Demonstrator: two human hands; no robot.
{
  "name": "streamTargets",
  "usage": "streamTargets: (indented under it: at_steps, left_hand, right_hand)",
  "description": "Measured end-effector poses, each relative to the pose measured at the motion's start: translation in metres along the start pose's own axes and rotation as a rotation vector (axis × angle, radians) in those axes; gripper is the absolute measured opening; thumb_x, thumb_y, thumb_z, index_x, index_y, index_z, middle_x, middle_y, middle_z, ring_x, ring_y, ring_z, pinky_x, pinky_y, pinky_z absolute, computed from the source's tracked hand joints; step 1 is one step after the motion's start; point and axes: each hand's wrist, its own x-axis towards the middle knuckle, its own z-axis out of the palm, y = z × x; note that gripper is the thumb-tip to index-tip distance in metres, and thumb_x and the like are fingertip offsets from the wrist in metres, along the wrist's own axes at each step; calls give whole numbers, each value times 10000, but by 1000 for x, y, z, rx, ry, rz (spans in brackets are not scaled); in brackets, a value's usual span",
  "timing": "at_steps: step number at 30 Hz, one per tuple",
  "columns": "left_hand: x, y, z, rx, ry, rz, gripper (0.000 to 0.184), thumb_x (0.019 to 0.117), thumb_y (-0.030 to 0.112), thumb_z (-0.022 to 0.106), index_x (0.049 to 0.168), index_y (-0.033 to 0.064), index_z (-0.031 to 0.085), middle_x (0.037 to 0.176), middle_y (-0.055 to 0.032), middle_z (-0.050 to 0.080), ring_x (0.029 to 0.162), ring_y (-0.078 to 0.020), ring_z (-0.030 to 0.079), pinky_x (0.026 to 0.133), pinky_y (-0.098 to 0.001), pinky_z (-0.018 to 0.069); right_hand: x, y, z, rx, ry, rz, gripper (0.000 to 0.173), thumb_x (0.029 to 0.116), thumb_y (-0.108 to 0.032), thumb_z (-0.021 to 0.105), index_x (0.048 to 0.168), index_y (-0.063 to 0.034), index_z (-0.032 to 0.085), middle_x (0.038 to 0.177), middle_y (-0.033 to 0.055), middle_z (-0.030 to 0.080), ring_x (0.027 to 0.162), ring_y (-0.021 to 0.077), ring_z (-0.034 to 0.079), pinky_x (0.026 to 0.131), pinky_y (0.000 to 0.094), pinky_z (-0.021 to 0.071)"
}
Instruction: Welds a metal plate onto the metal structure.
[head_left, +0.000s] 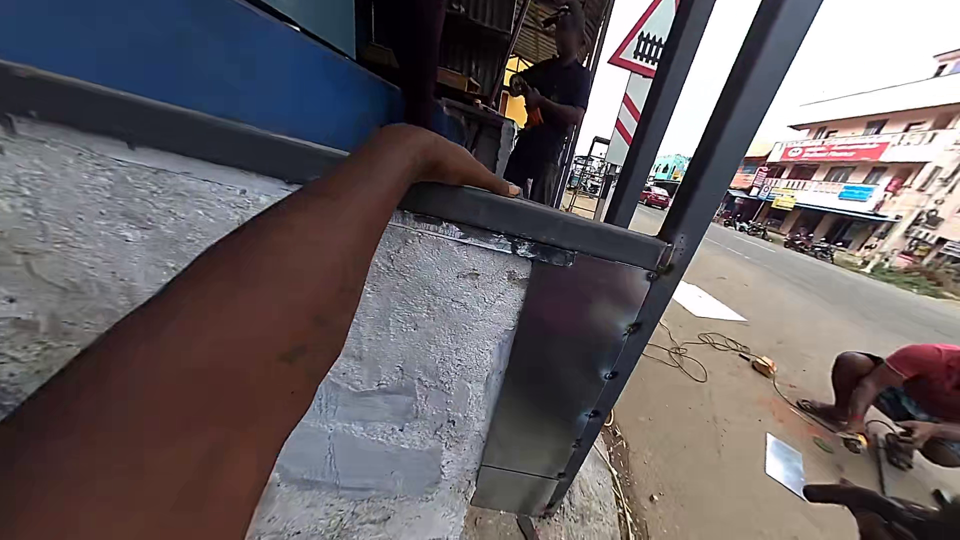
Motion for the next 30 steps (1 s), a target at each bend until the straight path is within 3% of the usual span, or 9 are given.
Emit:
streamTargets:
  at_steps: [1,3,5,8,12,16,19,30]
  left_hand:
    - [-4,2,0,-16,-13,-1,696,954,681,490,1270,83,653,1161,-193,671,1084,-324,639,944,-578,468]
    - [-5,4,0,-34,-19,-7,664,968,648,504,1260,71,655,1139,-202,673,1065,-324,642,930,-574,474]
    - [-1,2,-2,-14,-24,21,665,972,649,494,1266,75,659,1146,-202,676,1074,-327,643,930,-581,472]
    - [5,-3,-5,2,-32,59,669,964,667,487,1282,105,661,1159,-185,681,1080,-317,648,937,-578,475]
    - [10,-8,-6,-33,-29,65,616,953,654,526,1302,163,654,1129,-161,692,1047,-292,659,903,-550,497]
    - [10,-7,-8,-55,28,86,573,943,603,594,1266,139,682,1081,-168,694,1000,-290,651,881,-533,499]
    - [15,-11,-10,-69,-1,127,514,961,562,587,1305,188,665,1083,-143,695,957,-247,650,858,-476,506]
    - [12,-10,-8,-174,8,162,441,1004,430,586,1369,183,613,1040,-93,657,855,-159,584,793,-366,485]
  right_hand:
    - [16,-16,2,-198,-123,-155,388,935,-188,750,1066,124,562,938,207,700,869,210,715,818,352,587]
    - [37,-30,11,-404,-372,-456,326,915,-210,738,1086,35,610,988,249,718,844,350,734,727,461,600]
    - [46,-41,30,-497,-508,-668,278,974,-263,655,1102,-22,607,1016,213,726,795,328,733,688,424,600]
    - [53,-53,55,-512,-584,-830,203,1011,-246,600,1090,-59,590,1014,160,716,749,269,707,669,372,582]
    - [46,-56,85,-461,-609,-865,184,1009,-241,589,1077,-69,593,1000,135,704,717,243,688,623,348,572]
    - [33,-56,111,-454,-626,-886,173,1023,-245,562,1067,-79,589,995,119,689,688,228,663,593,327,550]
    - [34,-56,127,-423,-625,-898,198,1037,-279,539,1073,-87,570,982,107,674,679,218,649,580,315,540]
    - [42,-68,160,-369,-579,-967,149,1035,-235,515,1075,-96,551,932,93,660,643,216,635,531,315,520]
